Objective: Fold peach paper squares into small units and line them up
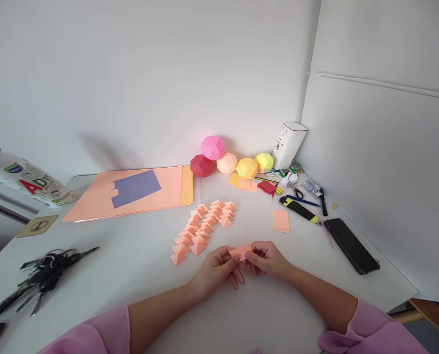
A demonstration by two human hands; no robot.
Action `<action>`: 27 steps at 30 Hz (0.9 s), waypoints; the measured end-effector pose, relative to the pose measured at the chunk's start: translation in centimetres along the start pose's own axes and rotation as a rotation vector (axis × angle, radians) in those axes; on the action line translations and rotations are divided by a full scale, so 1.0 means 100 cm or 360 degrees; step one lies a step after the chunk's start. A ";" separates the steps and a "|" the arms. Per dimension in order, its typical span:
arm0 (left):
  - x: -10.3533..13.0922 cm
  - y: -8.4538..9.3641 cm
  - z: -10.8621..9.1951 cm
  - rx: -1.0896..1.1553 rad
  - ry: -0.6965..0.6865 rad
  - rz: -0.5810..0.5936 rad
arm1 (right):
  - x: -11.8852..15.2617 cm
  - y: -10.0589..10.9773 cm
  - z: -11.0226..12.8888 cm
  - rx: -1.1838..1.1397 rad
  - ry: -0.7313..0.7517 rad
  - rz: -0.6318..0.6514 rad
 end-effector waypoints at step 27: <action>0.002 -0.002 0.004 -0.0136 0.0011 0.0040 | 0.001 0.000 -0.007 -0.0094 -0.0086 -0.0032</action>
Point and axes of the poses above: each hand's wrist, its own x-axis away from the middle knuckle, its own y-axis out of the back of the hand, z = x × y, the point moved 7 cm from there along -x, towards the middle knuckle, and after that the axes turned 1 degree about x, right-handed, at the moved point
